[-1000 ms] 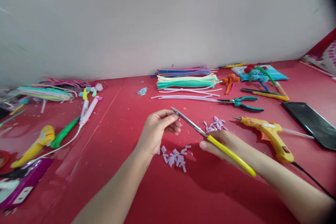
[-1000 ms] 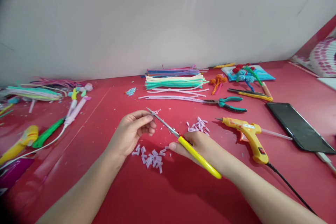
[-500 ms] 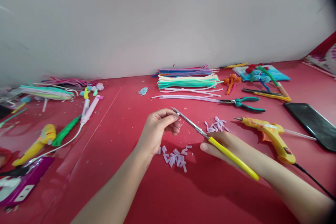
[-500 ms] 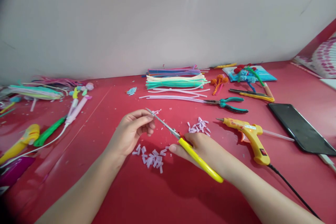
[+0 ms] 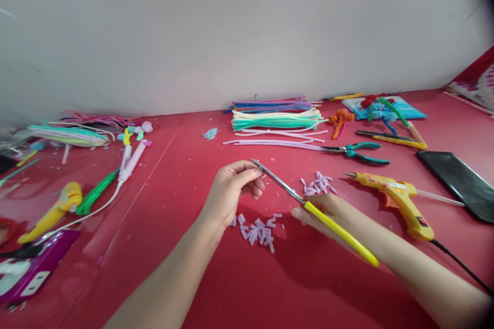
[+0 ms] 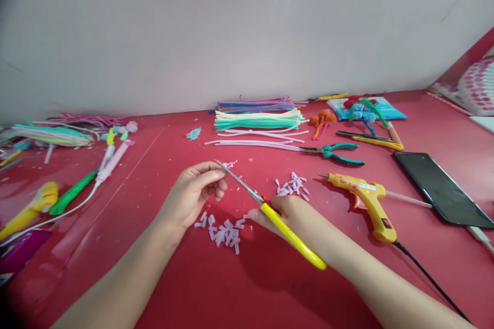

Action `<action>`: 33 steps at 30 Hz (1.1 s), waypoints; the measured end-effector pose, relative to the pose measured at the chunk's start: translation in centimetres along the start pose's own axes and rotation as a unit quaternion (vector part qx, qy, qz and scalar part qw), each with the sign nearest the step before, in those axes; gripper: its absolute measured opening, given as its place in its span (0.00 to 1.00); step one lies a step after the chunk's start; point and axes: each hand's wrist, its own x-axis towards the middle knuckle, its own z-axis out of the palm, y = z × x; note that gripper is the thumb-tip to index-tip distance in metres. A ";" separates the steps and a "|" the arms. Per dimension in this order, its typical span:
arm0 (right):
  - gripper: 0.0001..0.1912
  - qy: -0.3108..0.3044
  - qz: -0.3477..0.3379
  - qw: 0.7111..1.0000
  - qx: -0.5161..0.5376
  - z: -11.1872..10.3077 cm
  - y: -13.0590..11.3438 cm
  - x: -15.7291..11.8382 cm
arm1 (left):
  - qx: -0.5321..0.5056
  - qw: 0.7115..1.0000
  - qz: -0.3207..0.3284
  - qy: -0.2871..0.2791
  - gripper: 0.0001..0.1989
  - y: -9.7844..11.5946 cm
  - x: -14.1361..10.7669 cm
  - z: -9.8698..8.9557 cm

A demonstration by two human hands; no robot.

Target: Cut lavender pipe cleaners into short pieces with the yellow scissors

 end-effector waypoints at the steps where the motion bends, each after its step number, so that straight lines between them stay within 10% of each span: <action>1: 0.21 0.001 0.001 1.000 0.002 0.0 0.0 0.0 | -0.001 1.000 0.000 0.001 0.05 0.0 0.0 0.0; 19: 0.17 0.064 0.036 0.997 0.033 0.2 -0.8 0.4 | -0.058 0.998 -0.014 0.001 0.06 -0.2 -0.1 0.2; 33: 0.06 0.125 0.012 0.961 0.248 -0.1 -0.7 0.3 | -0.037 0.980 -0.141 -0.138 0.08 -2.1 -1.2 3.3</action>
